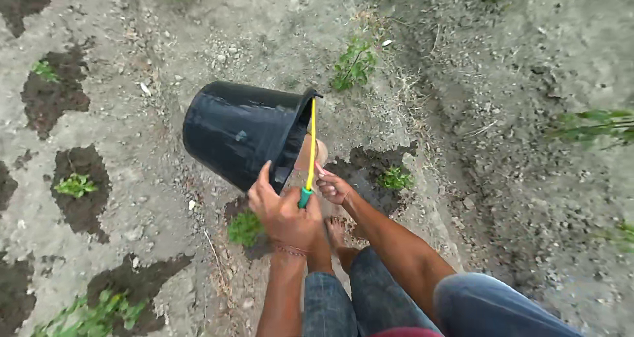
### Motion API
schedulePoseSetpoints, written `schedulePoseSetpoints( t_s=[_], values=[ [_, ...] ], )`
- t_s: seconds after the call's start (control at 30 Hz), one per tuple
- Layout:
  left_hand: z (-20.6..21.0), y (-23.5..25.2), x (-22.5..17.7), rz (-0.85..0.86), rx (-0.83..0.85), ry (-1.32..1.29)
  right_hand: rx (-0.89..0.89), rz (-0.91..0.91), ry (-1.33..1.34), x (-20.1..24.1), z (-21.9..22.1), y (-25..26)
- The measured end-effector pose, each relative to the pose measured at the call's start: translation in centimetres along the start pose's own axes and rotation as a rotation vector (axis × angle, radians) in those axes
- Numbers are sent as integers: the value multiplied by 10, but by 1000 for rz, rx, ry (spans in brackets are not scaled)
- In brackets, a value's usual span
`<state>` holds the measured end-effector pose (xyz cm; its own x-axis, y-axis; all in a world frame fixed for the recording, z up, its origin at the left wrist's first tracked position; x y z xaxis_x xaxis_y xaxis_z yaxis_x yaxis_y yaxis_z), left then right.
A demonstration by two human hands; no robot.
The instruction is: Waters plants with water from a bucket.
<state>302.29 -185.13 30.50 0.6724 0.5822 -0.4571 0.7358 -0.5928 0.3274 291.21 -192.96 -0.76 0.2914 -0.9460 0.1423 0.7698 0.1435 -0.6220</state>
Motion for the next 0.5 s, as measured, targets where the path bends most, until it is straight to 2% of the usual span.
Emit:
schedulePoseSetpoints(
  t_s=[0.17, 0.23, 0.33, 0.4, 0.5],
  values=[
    [56, 41, -19, 87, 30, -74, 4, -138, 136, 51, -20, 25],
    [76, 65, -4, 70, 14, -147, 3, -183, 228, 66, -40, 39],
    [106, 105, 46, 3, -28, -259, 16, -243, 368, 85, -70, 52],
    [129, 122, 95, -136, -60, -332, -27, -285, 474, 99, -93, 56],
    [162, 115, 168, -568, -66, -467, -92, -353, 498, 138, -117, 63]
  ],
)
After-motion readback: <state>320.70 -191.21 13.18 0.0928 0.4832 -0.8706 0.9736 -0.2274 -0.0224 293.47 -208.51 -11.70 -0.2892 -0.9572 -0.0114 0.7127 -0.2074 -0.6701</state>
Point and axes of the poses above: each hand's wrist, its own y-axis towards the middle knuckle, its own z-axis out of the palm, x = y × z, the point moved 8 cm from there along y, towards the middle knuckle, and after that the axes turned 6 degrees about z, right-handed, at the moved point
